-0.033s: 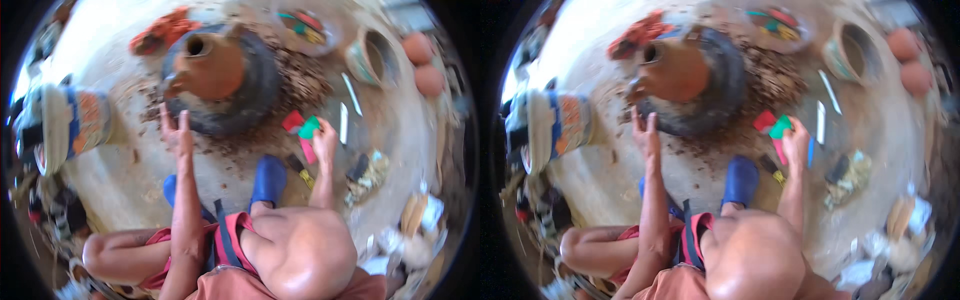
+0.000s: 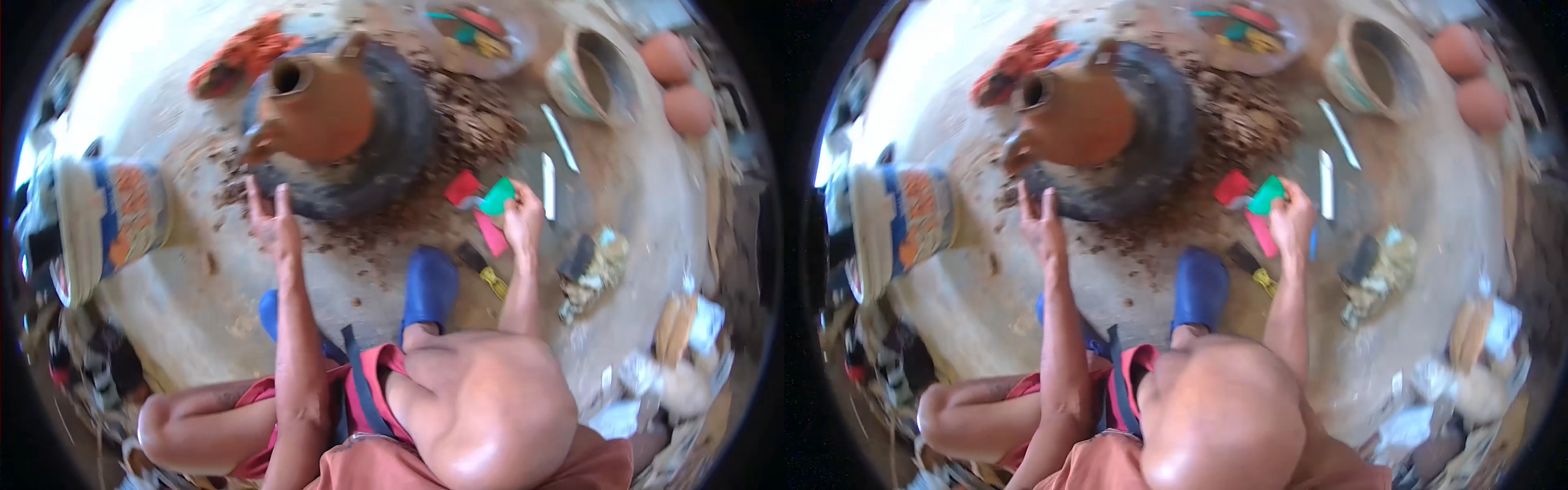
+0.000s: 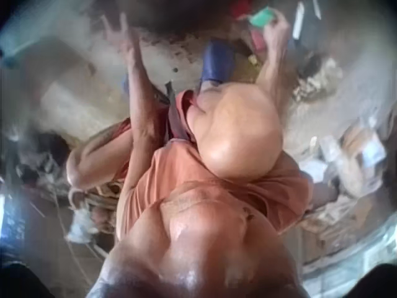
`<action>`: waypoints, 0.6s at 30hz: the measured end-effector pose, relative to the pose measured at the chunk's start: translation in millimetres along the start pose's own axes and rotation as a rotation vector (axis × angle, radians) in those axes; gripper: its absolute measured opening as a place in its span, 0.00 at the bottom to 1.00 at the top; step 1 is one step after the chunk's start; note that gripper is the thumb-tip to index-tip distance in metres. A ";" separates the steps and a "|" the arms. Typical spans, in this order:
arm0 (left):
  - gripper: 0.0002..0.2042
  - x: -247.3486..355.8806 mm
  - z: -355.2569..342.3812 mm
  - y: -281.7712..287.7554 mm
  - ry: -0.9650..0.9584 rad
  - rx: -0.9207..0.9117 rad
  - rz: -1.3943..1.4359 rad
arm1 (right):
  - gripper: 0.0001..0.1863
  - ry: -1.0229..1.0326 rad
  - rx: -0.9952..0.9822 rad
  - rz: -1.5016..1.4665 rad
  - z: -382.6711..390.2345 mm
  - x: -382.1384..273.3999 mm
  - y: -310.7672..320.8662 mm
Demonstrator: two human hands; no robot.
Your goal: The person shapes a clay pot on a manual wheel by scraping the surface with a green plastic tool, then uses a blue tool to carve decorative markings around the neck of the pot.
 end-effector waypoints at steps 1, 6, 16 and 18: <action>0.31 -0.9 -1.4 3.9 -0.002 0.030 -0.095 | 0.22 -0.136 0.007 -0.013 -2.7 3.6 9.6; 0.31 -10.5 2.8 -4.8 -0.116 0.001 -0.224 | 0.21 0.066 0.445 0.241 12.1 29.8 84.8; 0.26 6.8 11.0 0.3 -0.033 0.119 -0.274 | 0.19 -0.151 0.159 0.563 75.4 79.5 49.5; 0.25 -2.2 9.3 -3.0 -0.024 0.135 -0.320 | 0.17 -0.157 0.150 0.546 74.0 92.2 62.1</action>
Point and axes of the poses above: each hand's wrist, its own z-axis away from the middle knuckle, its own y-axis out of the back of the hand, x = y × z, the point moved 6 cm from there along -z, towards the middle knuckle, and after that the axes turned 1 degree about y, right-handed, at the moved point
